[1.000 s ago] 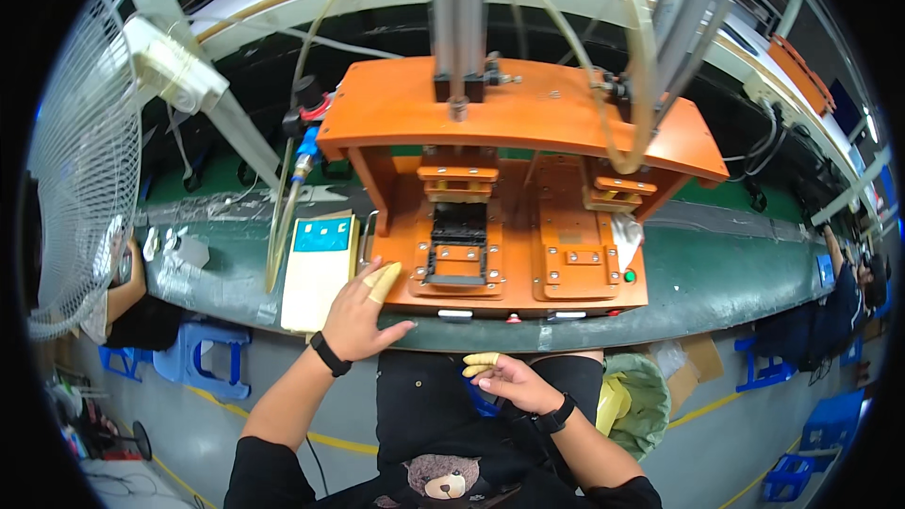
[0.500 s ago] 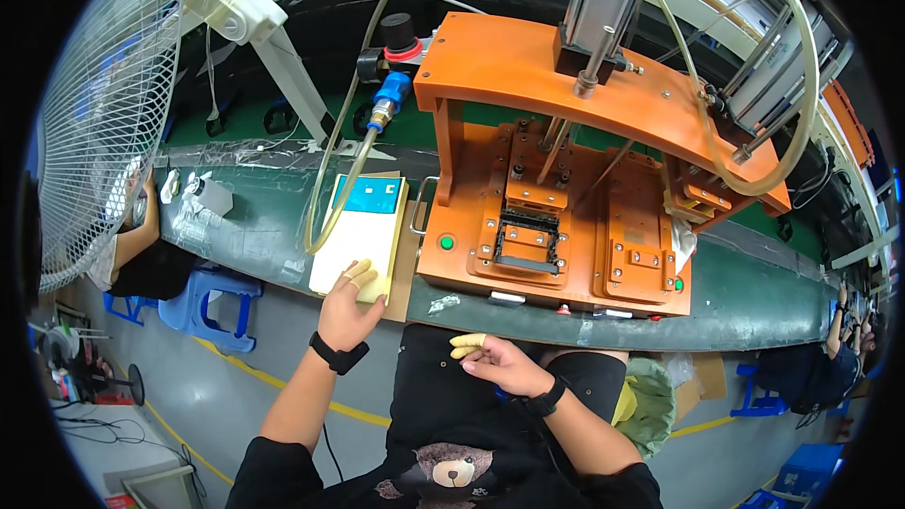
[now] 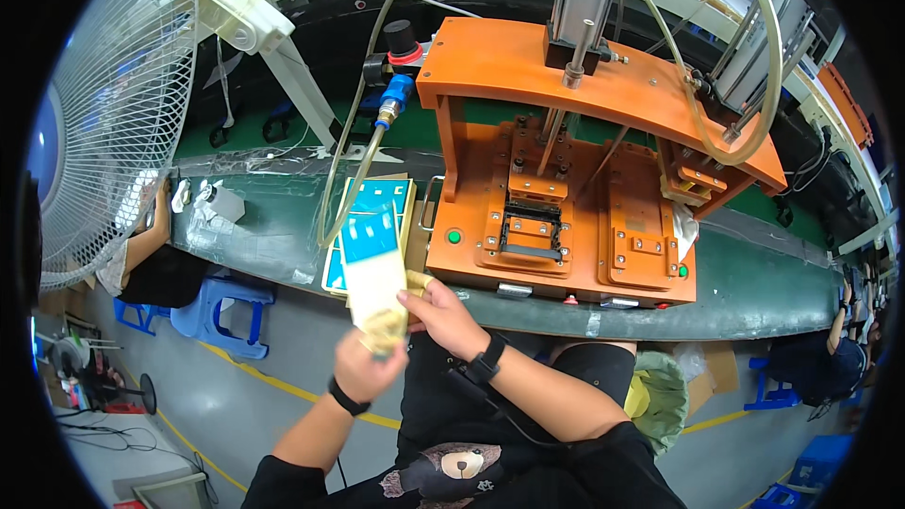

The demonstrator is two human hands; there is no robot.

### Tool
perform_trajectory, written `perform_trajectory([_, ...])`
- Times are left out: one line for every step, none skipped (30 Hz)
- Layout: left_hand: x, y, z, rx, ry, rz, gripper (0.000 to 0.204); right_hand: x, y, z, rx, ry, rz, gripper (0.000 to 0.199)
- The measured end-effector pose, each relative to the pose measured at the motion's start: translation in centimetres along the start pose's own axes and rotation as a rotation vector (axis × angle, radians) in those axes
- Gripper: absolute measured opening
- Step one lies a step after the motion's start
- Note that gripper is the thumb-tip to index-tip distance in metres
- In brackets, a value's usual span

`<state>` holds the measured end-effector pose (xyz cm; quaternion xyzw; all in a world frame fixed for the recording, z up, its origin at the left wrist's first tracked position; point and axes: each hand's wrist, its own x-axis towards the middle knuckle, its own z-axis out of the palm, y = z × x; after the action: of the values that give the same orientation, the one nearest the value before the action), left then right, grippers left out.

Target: Assembling plastic and electronic components using a pneumatic press machine on an assembly line.

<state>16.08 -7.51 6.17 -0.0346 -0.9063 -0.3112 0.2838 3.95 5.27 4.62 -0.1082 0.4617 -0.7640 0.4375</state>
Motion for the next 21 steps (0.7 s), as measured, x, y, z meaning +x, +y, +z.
perform_trajectory([-1.0, 1.1, 0.5, -0.024, -0.020, 0.028, 0.030, 0.7, 0.9, -0.3, -0.018, 0.001, -0.040, 0.029])
perform_trajectory([-1.8, 2.1, 1.1, -0.050, -0.039, 0.056, 0.032, 1.2, 1.3, -0.4, -0.038, 0.004, -0.079, 0.026])
perform_trajectory([-2.4, 3.2, 1.3, -0.071, -0.069, 0.009, 0.032, 0.8, 1.6, -0.7, -0.073, 0.093, -0.040, 0.020])
perform_trajectory([-2.6, 4.1, 1.2, -0.117, -0.140, -0.027, 0.036, 0.3, 1.7, -0.9, -0.073, 0.090, -0.042, 0.020])
perform_trajectory([-2.5, 4.5, 0.8, -0.163, -0.160, -0.049, 0.041, -0.3, 2.1, -1.3, -0.144, 0.111, -0.051, 0.019])
perform_trajectory([-2.4, 4.7, 0.5, -0.209, -0.181, -0.071, 0.046, -1.0, 2.4, -1.6, -0.214, 0.134, -0.060, 0.018])
perform_trajectory([-2.2, 4.2, 0.7, -0.164, -0.109, -0.102, 0.046, -1.9, 2.4, -1.9, -0.299, 0.132, -0.081, 0.017])
perform_trajectory([-1.6, 3.9, 0.7, -0.114, -0.039, -0.140, 0.047, -2.9, 2.2, -1.7, -0.300, 0.137, -0.076, 0.017])
perform_trajectory([-0.7, 3.8, 0.8, -0.099, 0.059, -0.136, 0.048, -4.1, 2.0, -1.4, -0.362, 0.110, -0.083, 0.017])
perform_trajectory([0.1, 4.0, 0.9, -0.137, 0.096, -0.143, 0.043, -5.4, 1.4, -1.0, -0.422, 0.087, -0.091, 0.017])
perform_trajectory([0.6, 4.1, 0.9, -0.172, 0.071, -0.128, 0.037, -6.9, 0.2, -0.2, -0.524, 0.088, -0.157, 0.016])
perform_trajectory([0.8, 4.3, 1.0, -0.207, 0.044, -0.112, 0.032, -8.0, -0.3, 0.0, -0.521, 0.100, -0.156, 0.016])
perform_trajectory([0.9, 4.7, 1.2, -0.209, 0.040, -0.102, 0.032, -8.8, -1.1, -0.1, -0.758, 0.086, -0.273, 0.017])
perform_trajectory([1.0, 5.1, 1.5, -0.229, 0.017, -0.085, 0.026, -9.4, -1.8, -0.4, -0.995, 0.075, -0.388, 0.017])
perform_trajectory([1.1, 5.5, 1.9, -0.250, -0.010, -0.068, 0.020, -10.2, -2.4, -0.8, -0.992, 0.090, -0.393, 0.017])
perform_trajectory([1.3, 6.0, 2.3, -0.267, -0.030, -0.051, 0.020, -11.3, -2.9, -1.3, -0.984, 0.134, -0.387, 0.016])
perform_trajectory([1.4, 6.5, 2.4, -0.335, -0.043, -0.081, 0.019, -12.6, -3.2, -1.9, -0.973, 0.180, -0.375, 0.016])
perform_trajectory([1.4, 6.8, 2.8, -0.405, -0.060, -0.113, 0.019, -13.9, -3.3, -2.7, -0.961, 0.230, -0.361, 0.015])
perform_trajectory([1.3, 6.6, 2.9, -0.485, -0.040, -0.137, 0.016, -15.2, -3.3, -3.6, -0.804, 0.281, -0.382, 0.015])
perform_trajectory([1.3, 6.7, 3.4, -0.762, -0.001, -0.285, 0.011, -16.7, -3.5, -5.3, -0.735, 0.333, -0.353, 0.016])
perform_trajectory([1.2, 6.9, 3.2, -0.905, 0.030, -0.374, 0.009, -18.6, -3.8, -7.1, -0.581, 0.428, -0.303, 0.015])
